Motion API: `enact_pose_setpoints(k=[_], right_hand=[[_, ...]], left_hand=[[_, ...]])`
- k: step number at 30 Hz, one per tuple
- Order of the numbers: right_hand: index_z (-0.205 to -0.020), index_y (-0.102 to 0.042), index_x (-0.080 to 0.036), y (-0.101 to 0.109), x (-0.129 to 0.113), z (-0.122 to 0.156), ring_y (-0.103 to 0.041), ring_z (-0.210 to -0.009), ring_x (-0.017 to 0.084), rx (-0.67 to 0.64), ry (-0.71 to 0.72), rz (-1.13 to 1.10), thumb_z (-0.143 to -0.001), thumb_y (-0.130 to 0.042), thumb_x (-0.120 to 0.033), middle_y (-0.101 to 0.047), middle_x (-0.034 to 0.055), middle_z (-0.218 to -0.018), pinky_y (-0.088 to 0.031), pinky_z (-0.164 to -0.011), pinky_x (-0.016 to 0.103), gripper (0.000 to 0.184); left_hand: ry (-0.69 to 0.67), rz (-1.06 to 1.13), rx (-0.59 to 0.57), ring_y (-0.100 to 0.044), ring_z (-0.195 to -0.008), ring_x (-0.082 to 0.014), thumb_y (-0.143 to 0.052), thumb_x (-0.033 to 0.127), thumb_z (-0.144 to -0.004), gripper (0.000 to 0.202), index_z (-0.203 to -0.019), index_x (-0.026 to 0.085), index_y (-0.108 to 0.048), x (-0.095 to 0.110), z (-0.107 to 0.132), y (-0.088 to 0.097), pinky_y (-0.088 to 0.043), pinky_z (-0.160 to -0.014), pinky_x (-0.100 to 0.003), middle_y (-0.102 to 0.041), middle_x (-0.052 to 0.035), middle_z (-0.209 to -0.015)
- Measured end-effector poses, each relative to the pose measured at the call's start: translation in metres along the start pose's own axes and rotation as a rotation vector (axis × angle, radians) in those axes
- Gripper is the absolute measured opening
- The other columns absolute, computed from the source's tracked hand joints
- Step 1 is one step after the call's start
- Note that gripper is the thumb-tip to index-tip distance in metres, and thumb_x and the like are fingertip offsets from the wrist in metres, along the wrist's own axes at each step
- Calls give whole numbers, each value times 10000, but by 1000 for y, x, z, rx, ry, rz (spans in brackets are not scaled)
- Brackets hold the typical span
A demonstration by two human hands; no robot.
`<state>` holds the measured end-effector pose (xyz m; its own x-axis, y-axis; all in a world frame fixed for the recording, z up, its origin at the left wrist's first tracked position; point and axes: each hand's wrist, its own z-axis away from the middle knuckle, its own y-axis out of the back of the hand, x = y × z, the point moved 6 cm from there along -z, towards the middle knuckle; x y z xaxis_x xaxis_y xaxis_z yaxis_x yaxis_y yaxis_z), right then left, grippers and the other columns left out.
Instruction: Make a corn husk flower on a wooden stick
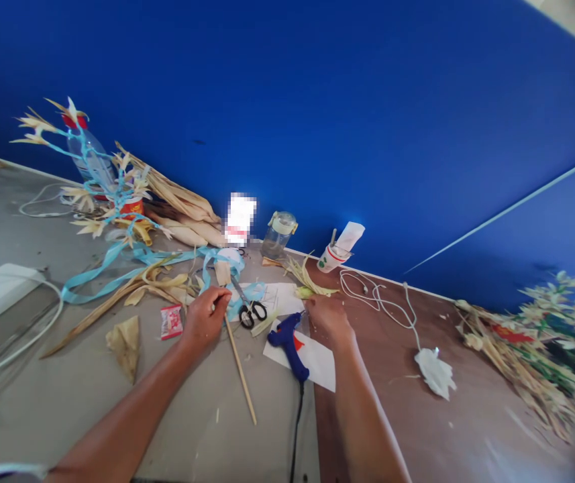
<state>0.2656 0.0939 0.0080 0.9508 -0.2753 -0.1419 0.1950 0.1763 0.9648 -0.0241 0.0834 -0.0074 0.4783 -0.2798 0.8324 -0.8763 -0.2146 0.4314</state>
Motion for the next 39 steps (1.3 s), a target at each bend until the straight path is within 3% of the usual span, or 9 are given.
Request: enact_pose_setpoints(k=[4,8,13,16,19,22,25,29,39], right_hand=[[-910,-730,-108,-2,8,-7,-652,-987,324,-18,-114,-28,-872,-422,-350,-703,229,-952,-474,-797,384,394],[-1064,-696,-88,27,29,0,-633,-1042,328,48,-185,-48,-901,-358,-364,-658,243,-1091,-476,-846,408,466],[-1389,-454,-187,77,26,25,-581,-1140,305,563,-183,-218,-867,-461,-405,-368,210,-1452,-452,-931,415,565],[-1216,-613,-177,56,-30,20,-585,-1135,236,426,166,-381,-905,-397,-324,-626,127,-1214,-440,-970,345,406],[-1197,-615,-152,20,-86,13,-570,-1152,223,283,376,-372,-885,-436,-252,-631,120,-1220,-413,-1008,328,374],[-1364,-450,-120,-8,-116,0,-536,-1196,253,228,354,-263,-845,-489,-215,-505,175,-1361,-433,-969,340,529],[-1243,-565,-155,-25,-127,-11,-603,-1084,248,98,312,-166,-823,-512,-201,-606,158,-1235,-459,-891,323,426],[-925,-698,-197,-11,-127,-8,-647,-918,213,158,345,-297,-816,-471,-152,-718,84,-964,-460,-821,305,255],[-962,-645,-164,47,-116,33,-519,-597,119,394,379,-1131,-765,-548,-257,-631,7,-762,-446,-596,256,238]], left_hand=[[-25,3,12,-594,-702,-175,-478,344,-852,228,-807,192,-642,2,0,2,-438,-672,-277,-668,-34,-754],[-24,6,24,-594,-697,-167,-470,331,-862,234,-827,180,-646,1,0,2,-439,-660,-275,-662,-30,-755],[-8,-15,26,-585,-682,-156,-473,320,-866,227,-841,180,-649,-3,1,0,-433,-647,-267,-658,-20,-749],[-6,-13,25,-584,-680,-155,-475,324,-863,226,-829,182,-648,-4,1,0,-432,-649,-267,-657,-17,-746],[-11,7,27,-582,-673,-154,-478,334,-859,230,-826,182,-647,-3,1,2,-430,-640,-265,-658,-19,-745],[-21,13,37,-579,-666,-155,-477,350,-861,244,-803,182,-644,-2,0,4,-424,-629,-263,-658,-22,-733],[-36,3,45,-564,-630,-151,-469,357,-867,262,-772,180,-636,-1,0,5,-416,-613,-263,-635,-18,-677],[-56,18,52,-575,-663,-155,-455,342,-884,252,-783,185,-625,-2,0,4,-430,-639,-271,-636,-24,-711],[-142,-76,49,-567,-1042,-247,-551,292,-832,264,-1070,199,-618,-6,-2,-2,-449,-920,-409,-601,-99,-1067]])
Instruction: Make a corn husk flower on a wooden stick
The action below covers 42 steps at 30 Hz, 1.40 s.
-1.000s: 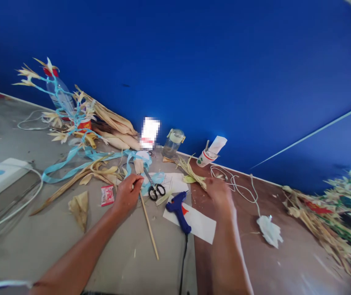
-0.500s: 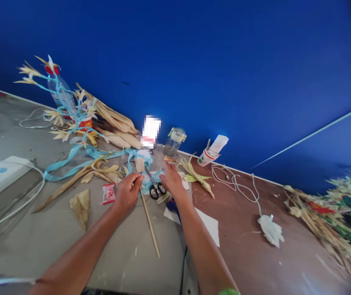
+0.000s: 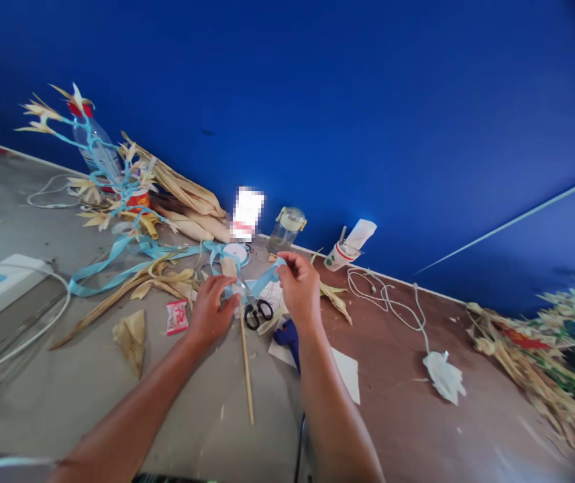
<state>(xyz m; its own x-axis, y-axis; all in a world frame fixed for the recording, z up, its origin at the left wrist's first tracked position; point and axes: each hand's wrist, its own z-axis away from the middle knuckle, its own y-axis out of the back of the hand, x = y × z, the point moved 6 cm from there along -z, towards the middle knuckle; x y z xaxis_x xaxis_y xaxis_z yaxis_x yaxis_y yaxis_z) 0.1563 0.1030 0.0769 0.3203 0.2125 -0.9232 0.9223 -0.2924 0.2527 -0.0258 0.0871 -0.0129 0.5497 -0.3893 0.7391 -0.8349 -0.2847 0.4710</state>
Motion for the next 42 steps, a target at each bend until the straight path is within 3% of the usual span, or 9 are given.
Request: enact_pose_setpoints(k=[6,13,17,21,26,30,33,37,42], right_hand=[[-1030,-610,-187,20,-39,4,-541,-637,107,147,127,-182,-826,-532,-288,-622,18,-836,-457,-595,257,241],[-1046,-621,-241,7,-79,32,-621,-939,202,-88,336,-255,-884,-441,-433,-624,65,-1047,-516,-825,398,309],[-1181,-566,-283,19,-102,37,-569,-1131,268,-40,373,-210,-881,-337,-586,-562,90,-1215,-487,-926,474,484],[-1328,-464,-323,35,-119,35,-474,-1262,322,-12,387,-128,-825,-398,-667,-512,79,-1315,-446,-986,521,613],[-1418,-369,-294,52,-114,13,-420,-1307,358,43,323,-154,-839,-401,-652,-488,100,-1356,-409,-1003,564,681],[-1421,-372,-242,55,-115,-16,-431,-1304,344,34,321,-237,-864,-246,-689,-477,127,-1346,-420,-996,548,725],[-1432,-355,-218,50,-124,-34,-431,-1305,350,2,347,-280,-849,-160,-723,-450,137,-1357,-435,-974,544,796],[-1423,-370,-169,31,-141,-49,-434,-1304,357,-106,366,-321,-823,-3,-728,-453,143,-1339,-430,-958,543,898],[-1416,-343,-91,26,-167,-75,-415,-1331,276,-168,287,-580,-799,196,-592,-453,148,-1367,-387,-1010,433,961]], left_hand=[[2,-1,48,-570,-1022,-238,-522,258,-846,239,-1058,197,-614,-2,0,4,-460,-919,-407,-596,-96,-1041],[32,194,-119,-612,-785,-131,-522,254,-843,391,-1232,217,-501,8,7,-9,-521,-704,-283,-512,-108,-1227],[-1,218,-179,-594,-704,-102,-552,258,-828,505,-1318,231,-431,9,10,-16,-513,-780,-318,-450,-137,-1345],[57,204,-99,-581,-699,-113,-545,243,-821,456,-1271,202,-482,0,8,-13,-498,-793,-321,-522,-128,-1266],[210,221,-10,-595,-765,-147,-517,280,-841,354,-1180,187,-555,-10,4,-3,-486,-680,-280,-614,-91,-1127],[124,197,-17,-598,-1004,-205,-515,283,-846,250,-1044,193,-637,-1,1,0,-462,-890,-357,-660,-86,-1077],[14,232,-94,-564,-1128,-223,-543,276,-833,275,-1080,211,-648,11,2,-4,-412,-998,-394,-664,-92,-1143],[-51,187,-207,-513,-1221,-248,-579,272,-813,389,-1199,230,-605,15,5,-13,-363,-1056,-436,-634,-91,-1239],[-34,94,-181,-546,-1173,-271,-577,285,-810,359,-1159,220,-628,0,4,-18,-384,-1027,-456,-661,-102,-1187]])
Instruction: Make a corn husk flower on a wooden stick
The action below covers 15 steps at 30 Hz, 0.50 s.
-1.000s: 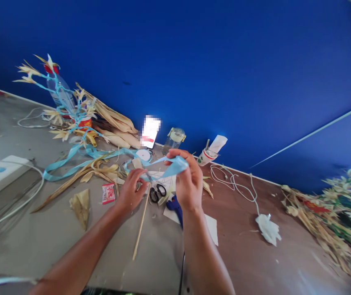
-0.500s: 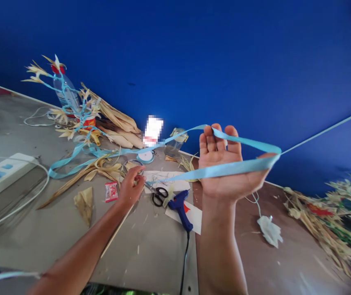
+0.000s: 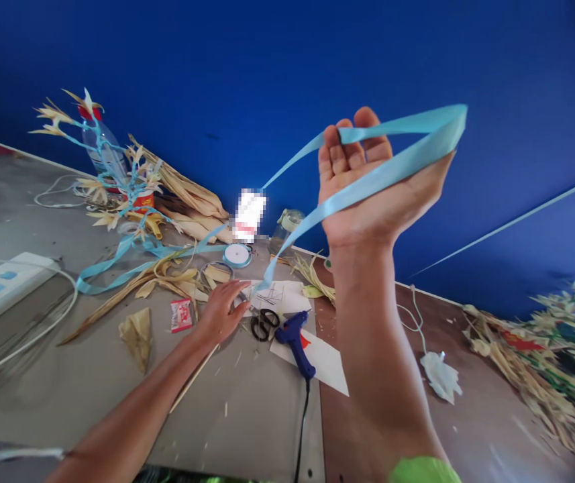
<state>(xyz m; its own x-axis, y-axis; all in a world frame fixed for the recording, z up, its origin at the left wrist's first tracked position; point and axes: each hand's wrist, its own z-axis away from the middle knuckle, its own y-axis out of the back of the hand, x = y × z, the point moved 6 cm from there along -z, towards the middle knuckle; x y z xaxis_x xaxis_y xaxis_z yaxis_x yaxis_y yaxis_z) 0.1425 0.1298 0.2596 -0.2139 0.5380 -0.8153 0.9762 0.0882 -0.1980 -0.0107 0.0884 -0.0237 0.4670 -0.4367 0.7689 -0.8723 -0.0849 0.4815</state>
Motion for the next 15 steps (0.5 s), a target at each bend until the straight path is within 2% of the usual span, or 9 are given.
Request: enact_pose_setpoints(k=[2,5,7,9,10,13,15], right_hand=[[-1429,-298,-49,0,-7,-12,-411,-1336,243,31,-30,-84,-794,220,-566,-444,155,-1370,-387,-1010,378,969],[-1423,-292,-39,-4,-9,-18,-428,-1326,208,51,-103,-194,-823,160,-593,-450,153,-1360,-390,-1019,320,933],[-1398,-335,-55,-10,-1,-13,-457,-1304,219,47,-151,-174,-840,134,-621,-487,156,-1331,-406,-1023,344,923],[-1358,-400,-103,-12,13,-3,-495,-1265,258,37,-183,-115,-853,37,-694,-523,153,-1304,-430,-1015,389,892],[-1342,-420,-115,-11,22,1,-515,-1240,272,34,-186,-95,-851,-3,-719,-529,157,-1302,-436,-1011,409,883],[-1331,-419,-79,13,55,7,-549,-1199,259,80,-201,146,-887,112,-594,-537,187,-1272,-459,-979,435,863],[-1350,-397,-104,39,75,9,-547,-1198,257,115,-192,409,-916,84,-532,-506,183,-1309,-464,-966,454,776]], left_hand=[[14,12,22,-555,-1154,-269,-582,293,-807,336,-1130,220,-637,-3,0,0,-379,-1028,-457,-664,-100,-1170],[96,142,70,-566,-1123,-264,-604,306,-788,328,-1099,204,-634,-2,-1,5,-385,-1017,-457,-657,-108,-1151],[202,343,103,-581,-1090,-247,-628,318,-769,391,-1142,204,-603,0,-1,10,-425,-975,-431,-633,-108,-1181],[326,643,117,-627,-992,-218,-672,337,-734,529,-1236,231,-545,2,0,13,-486,-880,-389,-585,-109,-1269],[364,782,95,-643,-915,-202,-681,349,-727,545,-1243,232,-547,5,-1,13,-505,-829,-377,-598,-109,-1249],[436,1025,72,-623,-712,-153,-671,377,-749,426,-1130,192,-632,8,-1,15,-516,-717,-353,-678,-110,-1069],[465,1097,98,-608,-681,-136,-671,363,-754,364,-1077,195,-659,4,-2,16,-510,-701,-334,-693,-94,-1011]])
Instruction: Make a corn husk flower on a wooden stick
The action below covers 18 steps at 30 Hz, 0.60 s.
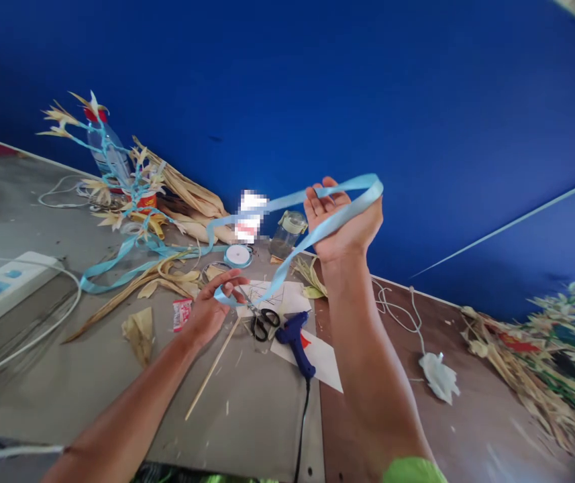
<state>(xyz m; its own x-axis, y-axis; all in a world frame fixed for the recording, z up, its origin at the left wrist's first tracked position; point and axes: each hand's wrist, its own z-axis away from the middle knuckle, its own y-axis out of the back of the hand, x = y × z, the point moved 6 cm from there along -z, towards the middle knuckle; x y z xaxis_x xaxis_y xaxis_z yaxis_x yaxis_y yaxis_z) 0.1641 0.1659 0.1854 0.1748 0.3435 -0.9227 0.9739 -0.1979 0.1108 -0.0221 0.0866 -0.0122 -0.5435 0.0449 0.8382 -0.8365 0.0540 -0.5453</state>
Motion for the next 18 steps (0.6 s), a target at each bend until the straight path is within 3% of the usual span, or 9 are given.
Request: enact_pose_setpoints(k=[2,4,5,7,9,13,15,18], right_hand=[[-1375,-368,-166,23,27,0,-525,-1215,273,146,-30,376,-948,-132,-486,-424,175,-1395,-449,-974,477,583],[-1380,-378,-162,36,48,8,-450,-1267,364,179,-49,500,-836,-524,-414,-245,215,-1496,-371,-1025,536,617],[-1378,-390,-147,35,55,15,-448,-1263,381,118,-44,645,-800,-575,-361,-204,230,-1507,-368,-1027,530,643],[-1348,-444,-134,27,72,32,-483,-1235,360,-59,-91,798,-789,-573,-283,-287,229,-1466,-378,-1030,500,593],[-1342,-464,-157,16,79,48,-475,-1251,312,-167,-82,795,-818,-532,-285,-394,194,-1405,-399,-1029,456,544],[-1276,-536,-115,-2,67,58,-351,-1344,308,-184,106,814,-813,-562,-291,-416,206,-1401,-321,-1089,455,496],[-1208,-588,-129,-9,62,59,-442,-1271,288,-222,128,799,-820,-561,-278,-515,182,-1316,-347,-1068,441,416],[-1057,-658,-183,-32,68,77,-636,-937,219,-451,-7,646,-840,-551,-326,-673,82,-1025,-490,-885,379,281]], left_hand=[[16,33,28,-608,-684,-126,-675,344,-752,307,-1023,199,-673,-3,-2,4,-505,-687,-304,-698,-73,-967],[65,41,53,-601,-654,-114,-681,327,-745,258,-966,193,-674,-7,-3,5,-500,-647,-279,-700,-55,-910],[105,51,64,-597,-634,-110,-682,317,-745,252,-963,193,-667,-10,-3,6,-499,-625,-275,-700,-50,-897],[196,100,96,-600,-618,-117,-663,296,-763,241,-980,193,-647,-14,-1,5,-505,-602,-286,-700,-52,-893],[283,168,129,-612,-619,-131,-617,278,-797,193,-963,181,-638,-18,1,5,-520,-609,-306,-700,-62,-874],[425,241,180,-621,-611,-139,-559,229,-822,123,-877,147,-632,-26,0,8,-539,-625,-316,-688,-74,-795],[454,231,189,-621,-603,-140,-562,208,-809,105,-859,139,-623,-29,-1,9,-537,-622,-316,-682,-75,-776],[354,133,168,-636,-636,-164,-577,257,-791,145,-875,147,-618,-26,-2,9,-525,-627,-326,-680,-75,-780]])
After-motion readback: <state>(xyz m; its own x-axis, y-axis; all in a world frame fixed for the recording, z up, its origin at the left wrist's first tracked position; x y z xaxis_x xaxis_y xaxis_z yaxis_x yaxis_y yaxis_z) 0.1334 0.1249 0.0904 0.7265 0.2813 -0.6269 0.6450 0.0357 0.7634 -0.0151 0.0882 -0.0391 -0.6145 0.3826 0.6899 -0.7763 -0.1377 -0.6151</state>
